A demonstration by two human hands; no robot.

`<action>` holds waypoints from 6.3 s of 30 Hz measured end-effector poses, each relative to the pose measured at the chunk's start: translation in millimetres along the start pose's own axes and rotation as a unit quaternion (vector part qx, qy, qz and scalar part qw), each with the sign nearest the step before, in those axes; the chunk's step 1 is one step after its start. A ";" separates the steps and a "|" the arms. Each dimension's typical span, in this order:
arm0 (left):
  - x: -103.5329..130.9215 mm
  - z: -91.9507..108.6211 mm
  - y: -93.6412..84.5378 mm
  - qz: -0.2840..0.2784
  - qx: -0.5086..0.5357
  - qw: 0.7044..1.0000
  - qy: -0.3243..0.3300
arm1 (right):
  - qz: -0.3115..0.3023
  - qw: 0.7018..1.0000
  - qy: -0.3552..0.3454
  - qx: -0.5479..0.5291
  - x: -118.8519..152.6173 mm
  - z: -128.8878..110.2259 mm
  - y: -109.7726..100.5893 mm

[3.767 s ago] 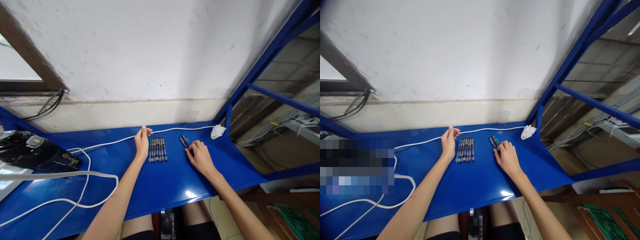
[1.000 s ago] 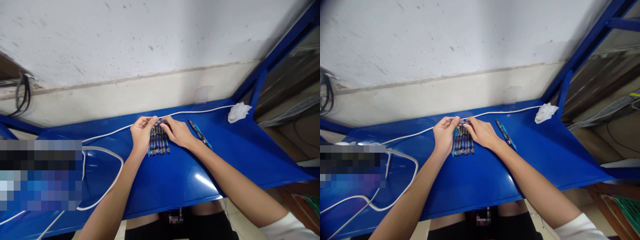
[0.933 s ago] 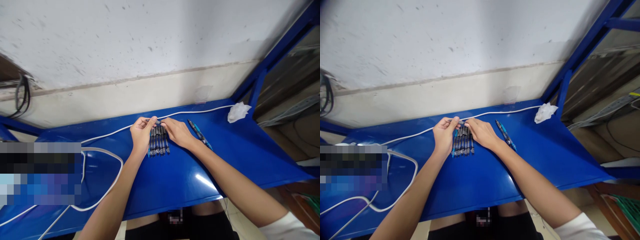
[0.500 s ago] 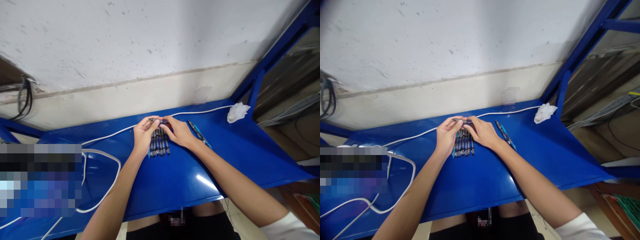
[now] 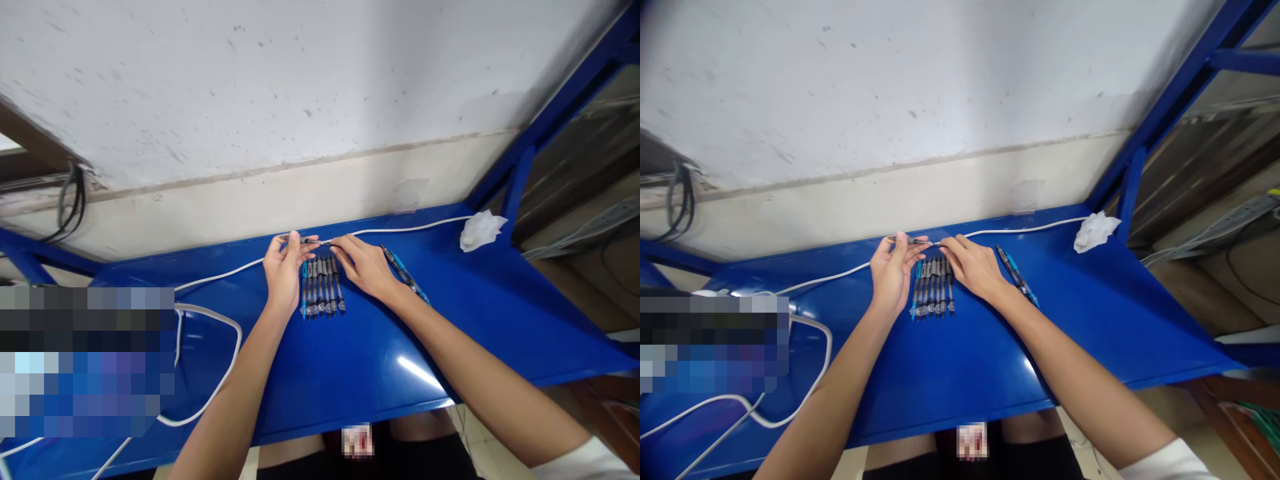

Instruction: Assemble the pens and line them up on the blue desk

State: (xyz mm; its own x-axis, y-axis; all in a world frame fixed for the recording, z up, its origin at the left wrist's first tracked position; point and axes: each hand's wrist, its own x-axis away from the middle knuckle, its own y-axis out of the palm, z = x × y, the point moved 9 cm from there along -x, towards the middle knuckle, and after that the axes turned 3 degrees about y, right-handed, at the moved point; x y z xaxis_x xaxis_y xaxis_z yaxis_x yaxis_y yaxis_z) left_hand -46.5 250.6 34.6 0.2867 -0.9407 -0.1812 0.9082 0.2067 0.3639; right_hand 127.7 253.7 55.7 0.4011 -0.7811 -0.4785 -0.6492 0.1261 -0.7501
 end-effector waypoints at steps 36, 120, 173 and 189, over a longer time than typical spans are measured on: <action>-1.5 3.4 -0.6 0.001 -0.004 1.000 0.031 | 0.029 0.999 0.026 -0.015 -0.2 9.5 -3.4; 14.2 -3.6 32.1 -0.136 -0.017 0.990 0.015 | 0.009 0.986 0.009 -0.167 1.9 1.5 1.6; 6.0 1.0 4.6 -0.018 0.006 1.000 0.009 | 0.085 0.521 0.275 -0.804 3.5 77.4 5.3; -1.0 2.0 -6.9 -0.012 -0.036 0.998 0.046 | 0.080 0.832 0.237 -0.495 6.5 54.6 -25.2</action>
State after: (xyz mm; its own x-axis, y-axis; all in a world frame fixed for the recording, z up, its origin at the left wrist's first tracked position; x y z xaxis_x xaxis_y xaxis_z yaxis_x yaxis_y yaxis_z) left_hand -53.7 249.6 34.1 0.2890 -0.9177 -0.2724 0.9336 0.2073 0.2923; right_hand 182.0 278.8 46.6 0.1103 -0.9859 -0.1259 -0.9780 -0.1302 0.1630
